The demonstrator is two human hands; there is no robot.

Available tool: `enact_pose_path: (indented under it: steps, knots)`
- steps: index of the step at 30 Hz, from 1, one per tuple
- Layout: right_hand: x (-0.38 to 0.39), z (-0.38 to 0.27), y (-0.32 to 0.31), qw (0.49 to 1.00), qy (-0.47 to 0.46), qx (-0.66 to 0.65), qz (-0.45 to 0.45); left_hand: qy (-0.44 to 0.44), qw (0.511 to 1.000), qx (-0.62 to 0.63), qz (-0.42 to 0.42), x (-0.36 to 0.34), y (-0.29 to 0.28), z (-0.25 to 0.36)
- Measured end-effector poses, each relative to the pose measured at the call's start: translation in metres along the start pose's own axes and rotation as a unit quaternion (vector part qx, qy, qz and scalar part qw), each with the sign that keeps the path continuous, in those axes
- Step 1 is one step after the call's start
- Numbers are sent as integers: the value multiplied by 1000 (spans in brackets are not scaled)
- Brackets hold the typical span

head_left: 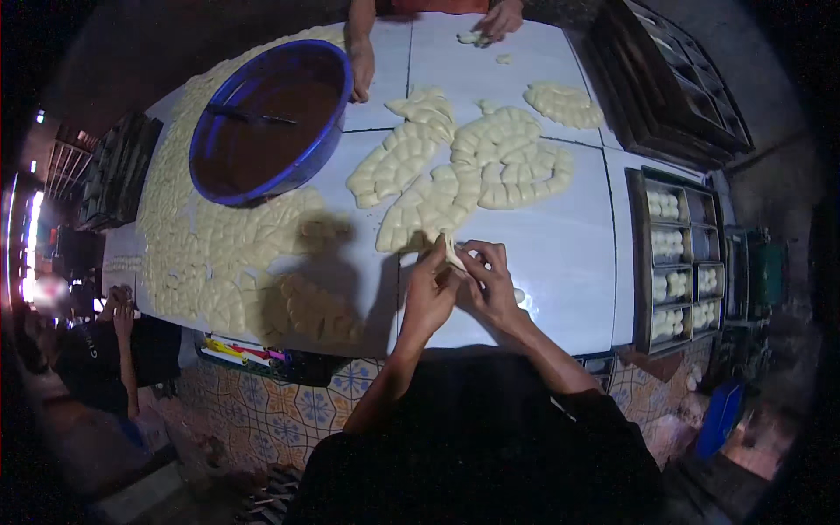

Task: The person shapes dough pieces with chocolate filling by hand and places the formed buns into baking pans.

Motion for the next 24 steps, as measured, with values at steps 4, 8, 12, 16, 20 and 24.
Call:
enact_pose_path:
  steps: [4, 8, 12, 16, 20, 24]
  knots:
    - [13, 11, -21, 969, 78, -233, 31, -49, 992, 87, -74, 12, 7, -16]
    - [30, 0, -34, 932, 101, -349, -15, -112, 972, 183, -92, 27, 21, -12]
    - [55, 14, -34, 971, 113, -204, -50, -121, 985, 110, -51, 36, 36, -24]
    - [71, 11, -38, 960, 216, -175, -35, -27, 995, 9, -95, 43, 35, -39]
    - [104, 29, -40, 783, 349, -450, -250, -82, 959, 169, -214, 57, 45, -23]
    - [90, 44, -63, 934, 224, -244, -135, 115, 974, 46, -191, 47, 46, -35]
Point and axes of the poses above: each hand's wrist, its own x-axis away from the middle knuckle, its own y-axis out of the palm, z = x × y, the point moved 3 cm from there along -x, towards the middle knuckle, and after that the axes turned 9 degrees about x, right-handed, at the moved point
